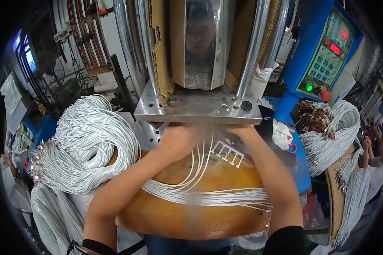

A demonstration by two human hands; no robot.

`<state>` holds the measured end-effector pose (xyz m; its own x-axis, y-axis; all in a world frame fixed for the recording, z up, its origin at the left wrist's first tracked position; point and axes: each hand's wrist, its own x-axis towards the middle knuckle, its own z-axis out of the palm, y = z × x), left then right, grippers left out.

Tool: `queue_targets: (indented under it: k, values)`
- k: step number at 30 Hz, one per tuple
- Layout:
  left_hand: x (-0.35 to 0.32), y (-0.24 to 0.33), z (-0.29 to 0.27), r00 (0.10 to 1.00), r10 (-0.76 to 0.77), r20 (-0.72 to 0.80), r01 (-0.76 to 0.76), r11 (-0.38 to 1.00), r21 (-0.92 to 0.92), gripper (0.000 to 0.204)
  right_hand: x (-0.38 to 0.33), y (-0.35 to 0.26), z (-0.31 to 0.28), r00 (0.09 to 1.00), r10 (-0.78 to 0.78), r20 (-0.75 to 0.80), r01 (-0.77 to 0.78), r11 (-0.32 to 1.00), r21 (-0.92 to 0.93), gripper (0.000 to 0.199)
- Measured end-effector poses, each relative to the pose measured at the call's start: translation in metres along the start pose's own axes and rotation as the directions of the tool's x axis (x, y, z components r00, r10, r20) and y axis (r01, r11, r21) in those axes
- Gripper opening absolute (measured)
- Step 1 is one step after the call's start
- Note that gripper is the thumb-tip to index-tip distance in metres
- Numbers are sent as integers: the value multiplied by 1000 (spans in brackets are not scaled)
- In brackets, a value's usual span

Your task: The person separates and trims bundles of white wires with pliers, then feeds the individual wires into a machine for processing.

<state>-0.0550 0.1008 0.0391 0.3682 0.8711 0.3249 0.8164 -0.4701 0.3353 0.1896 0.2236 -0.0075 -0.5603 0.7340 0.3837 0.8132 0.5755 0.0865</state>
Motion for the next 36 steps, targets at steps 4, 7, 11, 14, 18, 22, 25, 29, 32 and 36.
queue_targets:
  k: [4, 7, 11, 14, 18, 22, 25, 29, 32, 36]
  values:
    - [-1, -23, 16, 875, 273, -399, -170, 946, 274, 31, 0, -70, -51, 981, -4, 194, -44, 970, 241, 34]
    - [6, -29, 20, 897, 249, -366, -177, 960, 219, 31, 2, -89, -69, 989, -128, 80, 92, 931, 352, 36]
    - [11, -22, 17, 937, 186, -297, -140, 976, 169, 31, 9, -80, -57, 977, -64, 201, 2, 956, 294, 36]
    - [10, -17, 9, 960, 131, -246, -102, 987, 126, 33, 9, -77, -44, 987, -44, 154, -4, 954, 298, 36]
    - [-7, -4, -14, 998, -1, -57, 3, 999, 33, 35, -14, -80, -66, 985, -70, 155, 37, 978, 208, 41]
    - [-112, 11, -41, 981, 183, -63, -188, 978, -86, 46, -129, -110, -118, 983, -170, -68, 183, 907, 380, 52]
    - [-201, 29, -87, 983, 184, 27, -181, 980, -79, 60, -224, -129, -156, 962, -235, 142, 126, 835, 536, 63]
    - [-262, 36, -76, 975, 113, 190, -117, 993, 12, 59, -268, -143, -178, 938, -124, 323, 13, 945, 326, 61]
    - [-270, 33, -63, 956, 116, 268, -205, 919, 335, 54, -276, -143, -170, 934, -71, 350, 54, 997, 58, 62]
    - [-274, 33, -63, 957, 92, 277, -188, 919, 347, 53, -279, -144, -166, 943, -66, 327, 47, 997, 67, 64]
